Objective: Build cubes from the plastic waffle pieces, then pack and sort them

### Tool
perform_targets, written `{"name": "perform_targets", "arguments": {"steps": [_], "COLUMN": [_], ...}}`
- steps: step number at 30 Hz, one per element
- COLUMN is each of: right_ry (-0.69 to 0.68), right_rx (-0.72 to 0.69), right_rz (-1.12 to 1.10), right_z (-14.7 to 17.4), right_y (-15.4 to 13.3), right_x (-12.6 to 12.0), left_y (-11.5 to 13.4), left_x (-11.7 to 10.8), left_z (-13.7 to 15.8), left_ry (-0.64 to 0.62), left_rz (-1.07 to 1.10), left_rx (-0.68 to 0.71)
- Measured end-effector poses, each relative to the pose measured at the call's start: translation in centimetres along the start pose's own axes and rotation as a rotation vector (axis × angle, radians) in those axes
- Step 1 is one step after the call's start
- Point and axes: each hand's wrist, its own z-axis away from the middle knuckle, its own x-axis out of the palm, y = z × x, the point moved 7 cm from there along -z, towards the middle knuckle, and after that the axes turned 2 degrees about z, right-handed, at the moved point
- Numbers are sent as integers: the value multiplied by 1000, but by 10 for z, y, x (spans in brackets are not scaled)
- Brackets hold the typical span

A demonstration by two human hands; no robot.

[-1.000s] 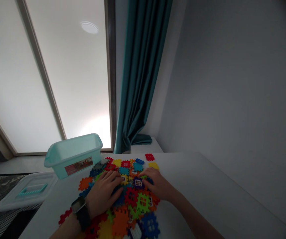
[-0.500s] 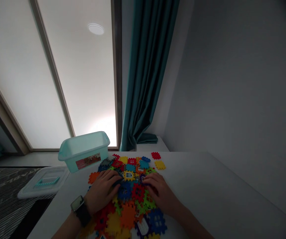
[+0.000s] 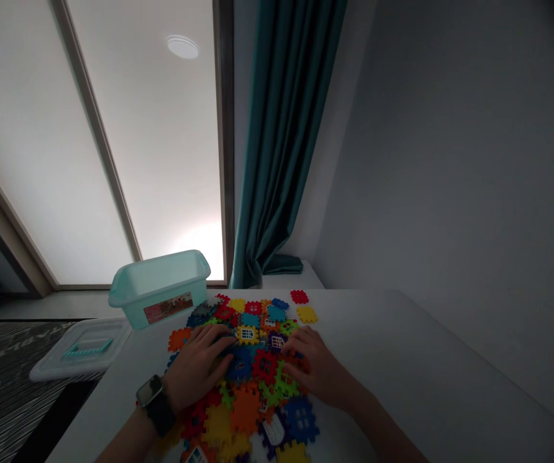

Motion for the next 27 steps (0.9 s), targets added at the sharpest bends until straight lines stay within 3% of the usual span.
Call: {"name": "perform_targets", "arguments": {"steps": [6, 15, 21, 27], "right_ry": [-138, -167, -96, 0], "right_rx": [-30, -30, 23, -39], "right_rz": [76, 53, -96, -137], "right_z": [8, 12, 9, 6], "right_y": [-11, -14, -14, -23], "right_x": [-9, 5, -3, -1], "left_y": [5, 15, 15, 31], "left_x": [-1, -4, 2, 1], "left_z": [-1, -4, -1, -6], "left_ry": [1, 5, 23, 4], "left_rz": [-9, -22, -10, 53], "left_rx": [7, 16, 37, 33]}}
